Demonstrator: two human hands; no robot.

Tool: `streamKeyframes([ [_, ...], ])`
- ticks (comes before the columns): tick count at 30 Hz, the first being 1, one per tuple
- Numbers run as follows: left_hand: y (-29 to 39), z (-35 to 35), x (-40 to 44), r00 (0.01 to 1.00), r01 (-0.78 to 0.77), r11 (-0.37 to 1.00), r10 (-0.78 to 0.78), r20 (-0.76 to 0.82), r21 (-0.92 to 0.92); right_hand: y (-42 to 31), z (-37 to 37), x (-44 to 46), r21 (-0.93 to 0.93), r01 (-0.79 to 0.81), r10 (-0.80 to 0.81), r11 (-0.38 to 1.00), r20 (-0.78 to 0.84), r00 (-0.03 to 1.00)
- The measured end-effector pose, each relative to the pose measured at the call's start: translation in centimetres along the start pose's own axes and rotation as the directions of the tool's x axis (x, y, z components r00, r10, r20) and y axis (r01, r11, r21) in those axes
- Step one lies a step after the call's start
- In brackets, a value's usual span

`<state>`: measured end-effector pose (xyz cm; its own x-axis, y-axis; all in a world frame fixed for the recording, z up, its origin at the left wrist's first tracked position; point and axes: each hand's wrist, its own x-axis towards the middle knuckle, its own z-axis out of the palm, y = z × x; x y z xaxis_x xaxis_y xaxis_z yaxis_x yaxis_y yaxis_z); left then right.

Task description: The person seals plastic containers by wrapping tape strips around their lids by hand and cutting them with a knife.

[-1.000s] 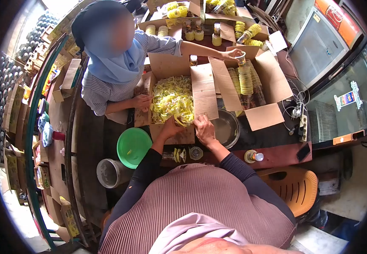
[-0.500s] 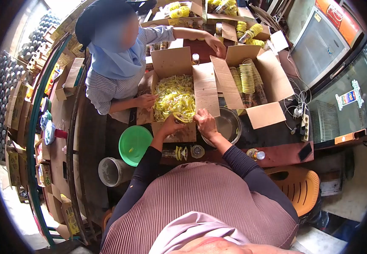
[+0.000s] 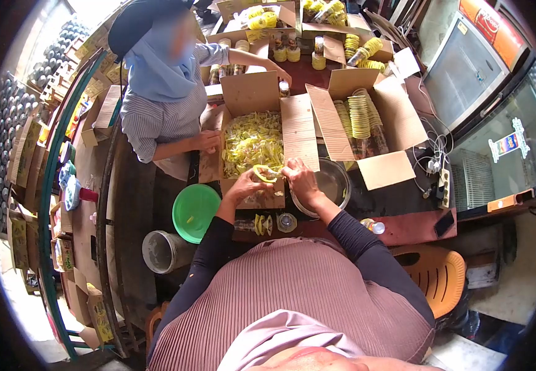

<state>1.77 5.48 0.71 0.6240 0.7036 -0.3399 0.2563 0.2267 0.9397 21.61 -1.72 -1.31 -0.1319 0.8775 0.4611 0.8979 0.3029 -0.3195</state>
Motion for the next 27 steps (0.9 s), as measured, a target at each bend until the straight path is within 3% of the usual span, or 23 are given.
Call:
streamKeyframes([
  [4,-2.3,0.0,1.0,0.99,-0.136,0.99,0.137,0.021,-0.044,-0.1,-0.3,-0.2,-0.097,0.017,-0.013,0.995,0.043,0.999],
  [6,-2.6,0.3,1.1,0.957,-0.215,0.918,0.266,-0.113,0.334,-0.5,-0.3,-0.2,-0.105,0.014,-0.01,0.994,0.035,0.999],
  [8,-2.6,1.3,1.1,0.958,-0.179,0.916,0.246,-0.15,0.358,-0.9,-0.2,-0.4,-0.111,0.008,-0.005,0.994,0.027,1.0],
  [10,-2.8,2.0,1.2,0.923,-0.198,0.83,0.337,-0.185,0.521,-1.4,0.1,-0.7,-0.122,0.029,-0.021,0.992,0.065,0.998],
  [12,-3.6,1.5,1.8,0.925,-0.146,0.831,0.307,-0.223,0.537,-1.4,0.7,-1.2,-0.15,0.056,-0.046,0.987,0.066,0.997],
  [14,-4.0,0.9,2.1,0.968,-0.116,0.895,0.2,-0.153,0.431,-1.3,0.9,-1.7,-0.153,0.125,-0.135,0.98,-0.056,0.989],
  [16,-3.0,0.9,1.6,0.967,-0.144,0.901,0.216,-0.135,0.409,-1.2,1.0,-2.0,-0.14,0.132,-0.139,0.981,-0.046,0.989],
  [18,-2.3,0.8,1.5,0.989,-0.081,0.912,0.125,-0.083,0.402,-1.0,1.4,-2.1,-0.089,0.126,-0.132,0.988,-0.07,0.989],
  [19,-2.6,0.7,1.6,0.977,-0.143,0.888,0.198,-0.083,0.437,-0.9,1.5,-1.9,-0.09,0.128,-0.135,0.988,-0.069,0.988],
  [21,-2.5,0.9,1.6,0.957,-0.159,0.841,0.26,-0.13,0.516,-1.1,1.5,-1.6,-0.023,-0.017,0.017,1.0,-0.023,1.0],
  [23,-2.4,1.1,1.7,0.921,-0.168,0.767,0.346,-0.179,0.619,-1.0,1.2,-1.5,-0.037,-0.022,0.021,0.999,-0.018,1.0],
  [27,-4.0,0.7,2.4,0.899,-0.218,0.761,0.401,-0.179,0.611,-0.8,-0.6,-1.1,-0.106,0.057,-0.062,0.993,-0.046,0.997],
])
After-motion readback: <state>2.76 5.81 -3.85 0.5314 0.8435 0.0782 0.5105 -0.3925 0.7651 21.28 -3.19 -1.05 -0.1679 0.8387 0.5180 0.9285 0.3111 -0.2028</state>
